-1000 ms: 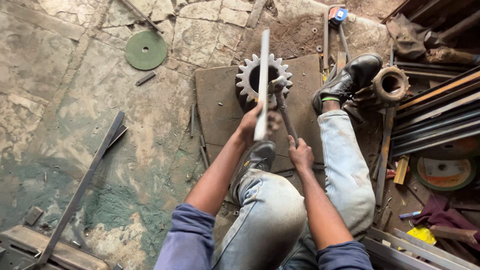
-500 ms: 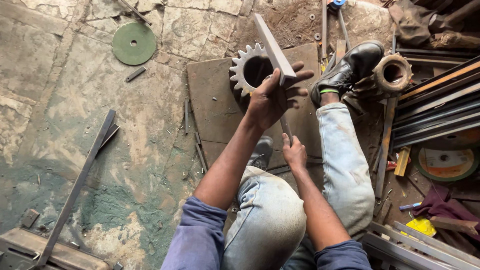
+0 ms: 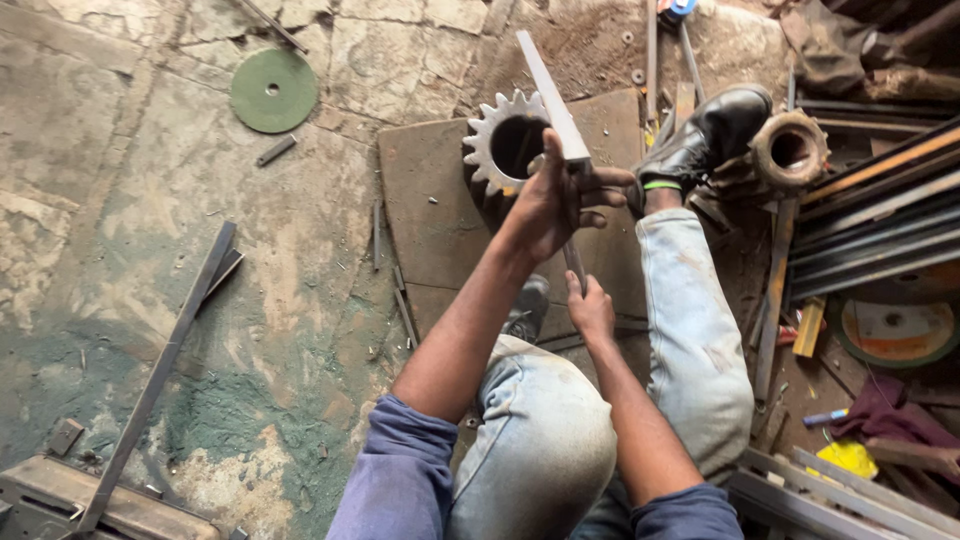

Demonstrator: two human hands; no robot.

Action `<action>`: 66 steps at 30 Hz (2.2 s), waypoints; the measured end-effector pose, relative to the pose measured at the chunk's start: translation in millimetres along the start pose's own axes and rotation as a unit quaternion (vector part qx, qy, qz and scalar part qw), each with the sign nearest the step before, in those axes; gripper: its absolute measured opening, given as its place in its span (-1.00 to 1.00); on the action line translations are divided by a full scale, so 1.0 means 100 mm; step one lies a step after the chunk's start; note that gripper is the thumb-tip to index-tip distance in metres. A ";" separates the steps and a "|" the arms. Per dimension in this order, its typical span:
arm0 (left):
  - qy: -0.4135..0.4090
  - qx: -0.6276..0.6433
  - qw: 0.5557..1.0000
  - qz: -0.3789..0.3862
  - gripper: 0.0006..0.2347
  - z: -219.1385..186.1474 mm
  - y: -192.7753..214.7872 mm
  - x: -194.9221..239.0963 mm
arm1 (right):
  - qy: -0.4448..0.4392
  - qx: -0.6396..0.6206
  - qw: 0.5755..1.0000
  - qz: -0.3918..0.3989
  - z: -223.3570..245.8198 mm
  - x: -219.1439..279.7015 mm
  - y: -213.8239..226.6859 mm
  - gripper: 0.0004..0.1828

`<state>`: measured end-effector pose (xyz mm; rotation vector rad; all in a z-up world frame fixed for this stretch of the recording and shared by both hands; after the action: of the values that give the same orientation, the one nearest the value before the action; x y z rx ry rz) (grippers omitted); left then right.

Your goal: The person uses a hammer to strike metal bars held against the teeth of a large gear while sitting on a workshop floor, moving between different teeth and using bars of different lengths.

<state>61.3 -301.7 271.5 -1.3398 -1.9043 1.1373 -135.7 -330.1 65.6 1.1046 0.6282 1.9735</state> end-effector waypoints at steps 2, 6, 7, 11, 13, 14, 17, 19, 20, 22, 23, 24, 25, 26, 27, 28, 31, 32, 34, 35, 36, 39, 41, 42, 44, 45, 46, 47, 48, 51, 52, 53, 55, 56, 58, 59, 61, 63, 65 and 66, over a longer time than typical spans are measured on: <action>-0.011 -0.010 1.000 -0.015 -0.18 -0.04 -0.04 -0.01 | -0.007 -0.073 0.997 0.028 -0.03 -0.04 -0.06 -0.44; -0.027 -0.018 0.999 -0.025 -0.24 -0.01 0.05 0.01 | -0.086 -0.232 0.965 0.088 -0.14 -0.01 -0.10 -0.45; -0.021 -0.010 0.999 -0.043 -0.28 -0.01 0.16 0.04 | -0.097 -0.255 0.958 0.091 -0.12 0.00 -0.09 -0.44; 0.056 -0.025 0.973 -0.224 -0.47 0.12 0.97 0.23 | -0.037 -0.315 0.941 0.113 0.07 0.12 0.14 -0.42; 0.099 -0.159 0.962 -0.199 -0.64 0.22 1.42 0.55 | 0.037 -0.341 0.933 0.108 0.27 0.19 0.42 -0.44; 0.136 -0.185 0.949 -0.213 -0.64 0.31 1.62 0.77 | 0.084 -0.374 0.918 0.102 0.41 0.25 0.58 -0.48; 0.156 -0.391 0.853 -0.310 -0.60 0.43 2.12 1.21 | 0.237 -0.457 0.855 0.061 0.98 0.45 1.18 -0.56; 0.157 -0.529 0.764 -0.335 -0.58 0.47 2.29 1.47 | 0.349 -0.449 0.822 0.026 1.30 0.61 1.64 -0.49; 0.151 -0.545 0.753 -0.336 -0.59 0.52 2.31 1.60 | 0.403 -0.421 0.812 0.016 1.43 0.69 1.83 -0.41; 0.129 -0.580 0.729 -0.339 -0.59 0.51 2.31 1.76 | 0.460 -0.415 0.783 0.053 1.70 0.68 2.01 -0.36; 0.134 -0.588 0.719 -0.346 -0.61 0.52 2.30 1.86 | 0.466 -0.427 0.773 0.051 1.79 0.62 1.99 -0.37; 0.139 -0.595 0.708 -0.353 -0.62 0.54 2.29 1.96 | 0.464 -0.427 0.775 0.046 1.85 0.53 1.93 -0.40; 0.145 -0.602 0.697 -0.361 -0.63 0.56 2.29 2.07 | 0.442 -0.419 0.792 0.050 1.86 0.44 1.77 -0.43; 0.139 -0.630 0.676 -0.356 -0.62 0.57 2.28 2.16 | 0.397 -0.396 0.826 0.056 1.82 0.31 1.55 -0.45; 0.134 -0.657 0.654 -0.351 -0.62 0.60 2.28 2.27 | 0.344 -0.377 0.857 0.073 1.72 0.21 1.29 -0.47; 0.130 -0.683 0.631 -0.345 -0.61 0.63 2.29 2.36 | 0.281 -0.360 0.884 0.100 1.59 0.08 1.03 -0.49; 0.213 -0.627 0.652 -0.369 -0.60 0.81 2.38 2.61 | -0.021 -0.501 0.800 0.330 1.06 -0.12 0.29 -0.51; 0.177 -0.646 0.643 -0.371 -0.60 0.83 2.38 2.63 | 0.046 -0.209 0.963 0.162 0.87 -0.13 0.23 -0.51; 0.105 -0.684 0.620 -0.371 -0.59 0.78 2.38 2.63 | 0.112 0.072 0.990 -0.043 0.71 -0.15 0.15 -0.47; 0.116 -0.675 0.622 -0.379 -0.59 0.75 2.43 2.66 | 0.117 0.035 0.991 -0.051 0.65 -0.14 0.08 -0.43; 0.127 -0.666 0.625 -0.387 -0.58 0.73 2.48 2.70 | 0.122 -0.004 0.991 -0.059 0.59 -0.13 0.02 -0.39; 0.142 -0.658 0.623 -0.398 -0.59 0.92 2.45 2.87 | 0.143 0.077 0.974 -0.156 0.26 0.09 0.03 -0.36; 0.124 -0.665 0.616 -0.405 -0.61 0.92 2.42 2.94 | 0.065 0.148 0.986 -0.029 -0.02 0.24 -0.02 -0.44; 0.114 -0.665 0.614 -0.410 -0.62 0.94 2.39 3.01 | 0.052 0.128 0.990 -0.040 -0.11 0.32 -0.03 -0.42; 0.093 -0.663 0.606 -0.430 -0.61 0.86 2.41 3.09 | 0.030 0.094 0.994 -0.054 -0.20 0.38 -0.03 -0.36; 0.085 -0.661 0.601 -0.441 -0.60 0.83 2.41 3.15 | 0.018 0.081 0.996 -0.043 -0.27 0.40 -0.01 -0.36; 0.077 -0.659 0.596 -0.452 -0.59 0.79 2.40 3.18 | 0.006 0.067 0.997 -0.033 -0.33 0.39 0.03 -0.36; 0.074 -0.652 0.595 -0.463 -0.57 0.66 2.43 3.15 | 0.002 0.049 0.999 -0.024 -0.25 0.28 0.04 -0.36; 0.072 -0.645 0.595 -0.474 -0.55 0.51 2.47 3.11 | 0.007 0.036 0.999 -0.025 -0.16 0.16 0.07 -0.36; 0.082 -0.695 0.532 -0.475 -0.50 0.06 2.52 3.12 | 0.004 0.025 1.000 -0.005 -0.27 0.08 0.18 -0.33; 0.063 -0.707 0.513 -0.482 -0.39 -0.12 2.49 3.10 | 0.005 0.018 1.000 0.000 -0.26 0.09 0.17 -0.33; -0.005 -0.790 0.402 -0.462 -0.27 -0.33 2.37 3.03 | 0.011 0.009 1.000 0.005 -0.25 0.08 0.20 -0.34; -0.043 -0.789 0.411 -0.454 -0.27 -0.71 2.24 2.90 | 0.021 -0.007 1.000 0.013 -0.22 0.10 0.23 -0.37; -0.064 -0.783 0.433 -0.442 -0.33 -0.82 2.13 2.86 | 0.016 -0.014 1.000 0.016 -0.22 0.12 0.24 -0.38; -0.106 -0.771 0.479 -0.407 -0.44 -0.90 1.83 2.81 | -0.002 -0.031 0.999 0.018 -0.29 0.22 0.20 -0.39; -0.070 -0.763 0.509 -0.392 -0.49 -0.86 1.69 2.80 | 0.007 -0.059 0.998 0.029 -0.29 0.24 0.19 -0.41; 0.002 -0.744 0.566 -0.355 -0.58 -0.68 1.39 2.82 | 0.024 -0.117 0.992 0.050 -0.29 0.26 0.20 -0.45; 0.103 -0.767 0.578 -0.259 -0.60 -0.37 1.09 2.85 | 0.010 -0.171 0.981 0.089 -0.31 0.25 0.23 -0.54; 0.135 -0.755 0.623 -0.152 -0.60 -0.03 0.82 3.00 | 0.059 -0.141 0.986 0.070 -0.31 0.26 0.30 -0.62; 0.151 -0.746 0.641 -0.097 -0.61 0.15 0.72 3.08 | 0.112 -0.083 0.990 0.031 -0.29 0.29 0.34 -0.66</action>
<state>-26.5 -8.6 190.9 -1.6778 -2.5159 -1.1623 -183.4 -327.6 88.8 0.8166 0.5381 2.1809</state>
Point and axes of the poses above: each hand's wrist, its own x-axis away from the middle knuckle, its own y-axis out of the back of the hand, z = x × y, the point moved 4 cm from there along -x, towards the middle knuckle, and after that the axes turned 8 degrees about -y, right-handed, at the moved point
